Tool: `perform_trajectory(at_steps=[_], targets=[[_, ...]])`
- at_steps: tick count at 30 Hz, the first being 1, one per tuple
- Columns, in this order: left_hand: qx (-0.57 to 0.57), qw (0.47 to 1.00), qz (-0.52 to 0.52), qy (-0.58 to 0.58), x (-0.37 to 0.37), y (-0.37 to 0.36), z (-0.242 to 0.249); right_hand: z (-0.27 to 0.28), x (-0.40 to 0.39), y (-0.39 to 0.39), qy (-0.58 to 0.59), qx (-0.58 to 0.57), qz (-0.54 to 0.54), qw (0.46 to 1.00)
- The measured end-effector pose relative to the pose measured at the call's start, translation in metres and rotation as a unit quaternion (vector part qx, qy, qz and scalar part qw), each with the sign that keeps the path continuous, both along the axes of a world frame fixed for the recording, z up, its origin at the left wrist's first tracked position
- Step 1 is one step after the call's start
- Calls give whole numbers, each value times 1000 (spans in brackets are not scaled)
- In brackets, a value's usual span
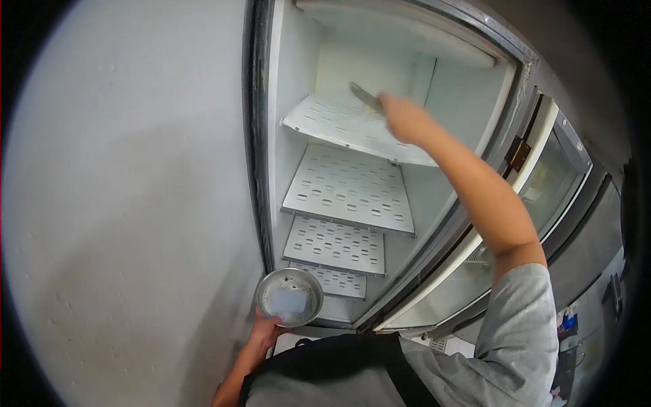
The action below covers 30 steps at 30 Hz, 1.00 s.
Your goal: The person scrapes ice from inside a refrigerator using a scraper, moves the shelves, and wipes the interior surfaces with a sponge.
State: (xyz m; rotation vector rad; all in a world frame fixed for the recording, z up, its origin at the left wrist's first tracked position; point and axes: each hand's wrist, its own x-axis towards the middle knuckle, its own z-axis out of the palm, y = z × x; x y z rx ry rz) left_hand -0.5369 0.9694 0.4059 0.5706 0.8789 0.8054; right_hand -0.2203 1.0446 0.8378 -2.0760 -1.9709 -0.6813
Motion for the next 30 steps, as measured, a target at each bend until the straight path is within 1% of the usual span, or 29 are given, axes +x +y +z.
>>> perform_trajectory(at_steps=[1,3,5,6,8,10,13,16,19,20,23,26,27,30], targets=[[1,1000,-4,-2,1,1,1,-8,-8,6,68,-29,24,997],[4,1000,-3,-11,1,4,0,-18,-19,19,201,-75,71,974],[17,1000,-7,-25,-2,3,2,-8,-16,17,48,-15,4,999],[20,999,-9,-33,-2,2,3,-3,-15,15,-31,12,-31,999],[19,1000,-8,-21,-1,-1,9,33,-2,-1,-92,48,-87,991],[18,1000,-14,-14,0,0,3,59,14,-14,-147,137,-98,975],[12,1000,-24,-10,-3,10,-24,90,42,-20,-79,124,-25,989],[1,1000,-20,-13,-3,13,-31,94,47,-51,-185,232,-58,953],[8,1000,-11,-22,-4,11,-22,130,26,-81,-272,153,-171,934],[9,1000,-10,-20,-5,10,-20,132,20,-82,-303,158,-171,924],[7,999,-23,-27,-7,13,-25,140,12,-79,-342,128,-205,908],[-21,999,-17,-32,-4,11,-28,140,2,-68,-363,111,-235,895],[-32,999,-12,-31,-3,11,-27,142,0,-68,-374,108,-230,892],[-20,998,-34,-44,-5,16,-38,151,-6,-74,-392,95,-233,885]])
